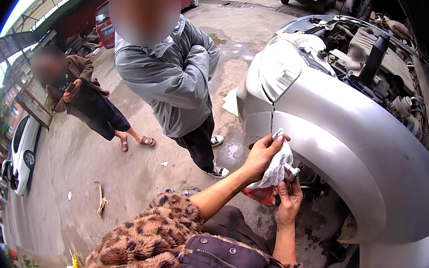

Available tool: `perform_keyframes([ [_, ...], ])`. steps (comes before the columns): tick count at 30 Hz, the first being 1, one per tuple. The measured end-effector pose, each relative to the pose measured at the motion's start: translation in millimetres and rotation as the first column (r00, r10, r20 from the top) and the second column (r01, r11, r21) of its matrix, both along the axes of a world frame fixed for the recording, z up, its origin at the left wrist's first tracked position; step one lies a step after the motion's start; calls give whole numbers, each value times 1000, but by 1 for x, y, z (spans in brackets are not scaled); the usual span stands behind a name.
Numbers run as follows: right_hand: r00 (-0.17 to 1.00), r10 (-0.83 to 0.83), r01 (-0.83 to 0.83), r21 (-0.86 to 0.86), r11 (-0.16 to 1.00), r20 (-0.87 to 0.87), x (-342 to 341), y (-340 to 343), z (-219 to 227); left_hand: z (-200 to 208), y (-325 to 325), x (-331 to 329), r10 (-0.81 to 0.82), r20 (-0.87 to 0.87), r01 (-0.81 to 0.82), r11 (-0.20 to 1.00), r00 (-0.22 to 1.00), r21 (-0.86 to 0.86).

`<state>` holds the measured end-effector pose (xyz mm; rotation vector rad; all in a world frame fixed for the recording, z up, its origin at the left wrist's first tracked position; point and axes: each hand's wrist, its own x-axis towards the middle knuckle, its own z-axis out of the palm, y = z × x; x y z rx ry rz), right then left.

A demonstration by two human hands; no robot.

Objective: The person works on a car's front brake assembly, using a wrench to loosen and tighten bolts on the caliper. They remove the caliper, wipe the brake disc with a cloth, and reattach the caliper. The person also briefly checks the engine bay and interacts with a bystander.

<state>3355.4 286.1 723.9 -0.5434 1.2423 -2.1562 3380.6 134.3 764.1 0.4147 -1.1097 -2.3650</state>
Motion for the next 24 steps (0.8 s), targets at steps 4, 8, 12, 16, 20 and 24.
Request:
perform_keyframes([
  [4,956,-155,195,144,970,-250,-5,-8,-7,-24,-5,13,-112,65,123,970,992,-209],
  [8,895,-249,298,80,951,-370,-10,-11,12,-35,9,36,-284,224,350,863,932,-363],
  [12,857,-311,381,99,919,-412,-13,-8,15,-40,11,50,-360,95,372,912,928,-172],
  [16,859,-295,383,144,912,-418,-10,-4,8,-43,3,58,-112,146,165,889,983,-428],
  [20,880,-228,316,155,936,-416,-9,-4,6,-41,-2,66,-27,181,114,867,983,-486],
  [24,994,-32,49,164,985,-107,14,2,5,-32,-5,75,23,96,27,870,995,-492],
])
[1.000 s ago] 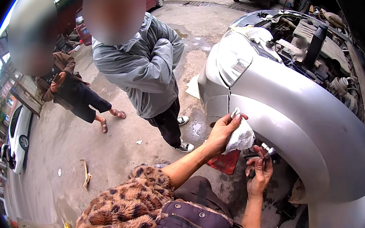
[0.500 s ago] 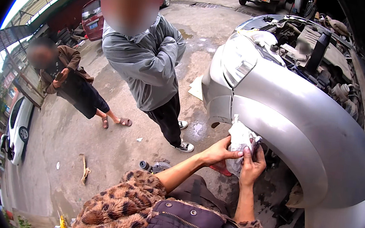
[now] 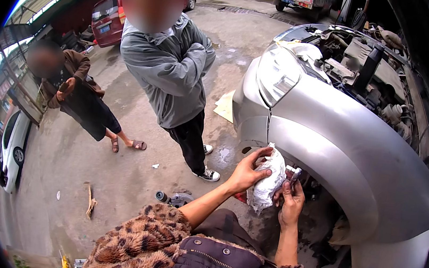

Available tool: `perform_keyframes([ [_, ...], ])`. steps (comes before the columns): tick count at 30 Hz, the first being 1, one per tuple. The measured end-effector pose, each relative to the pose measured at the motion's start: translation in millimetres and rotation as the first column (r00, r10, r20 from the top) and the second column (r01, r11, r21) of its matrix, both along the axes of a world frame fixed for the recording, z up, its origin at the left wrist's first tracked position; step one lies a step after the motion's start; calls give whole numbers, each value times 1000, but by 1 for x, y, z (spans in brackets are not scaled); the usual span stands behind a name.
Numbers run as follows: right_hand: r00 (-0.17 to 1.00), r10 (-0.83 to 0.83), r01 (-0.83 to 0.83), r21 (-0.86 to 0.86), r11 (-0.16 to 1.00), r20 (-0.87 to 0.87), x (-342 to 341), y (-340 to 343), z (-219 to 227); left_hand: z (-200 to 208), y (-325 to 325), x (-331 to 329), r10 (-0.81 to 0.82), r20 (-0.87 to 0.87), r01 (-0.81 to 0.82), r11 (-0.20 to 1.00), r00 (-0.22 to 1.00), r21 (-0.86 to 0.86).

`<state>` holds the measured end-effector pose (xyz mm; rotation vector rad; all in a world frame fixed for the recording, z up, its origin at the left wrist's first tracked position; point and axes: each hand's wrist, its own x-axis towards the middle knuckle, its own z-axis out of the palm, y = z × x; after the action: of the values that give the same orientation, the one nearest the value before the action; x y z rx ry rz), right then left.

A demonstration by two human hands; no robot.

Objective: The person works on a car's front brake assembly, using a wrench to loosen and tighten bolts on the caliper. They remove the caliper, wipe the brake disc with a cloth, and reattach the caliper. The person also briefly checks the engine bay and interacts with a bystander.

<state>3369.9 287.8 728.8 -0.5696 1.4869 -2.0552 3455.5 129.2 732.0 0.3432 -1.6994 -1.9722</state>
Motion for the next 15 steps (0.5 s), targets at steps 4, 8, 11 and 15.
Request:
perform_keyframes([
  [4,986,76,-77,1,997,148,36,2,-11,-11,-3,17,-46,-71,52,995,996,85],
  [8,999,16,-20,85,996,48,28,5,-10,-19,-5,17,-86,-163,110,984,983,142],
  [11,1000,-10,9,137,990,4,1,0,-11,-22,-10,1,-71,-225,75,997,972,9],
  [15,996,-83,87,106,990,-41,-39,-7,0,-8,-15,-30,-29,-257,52,995,966,83],
])
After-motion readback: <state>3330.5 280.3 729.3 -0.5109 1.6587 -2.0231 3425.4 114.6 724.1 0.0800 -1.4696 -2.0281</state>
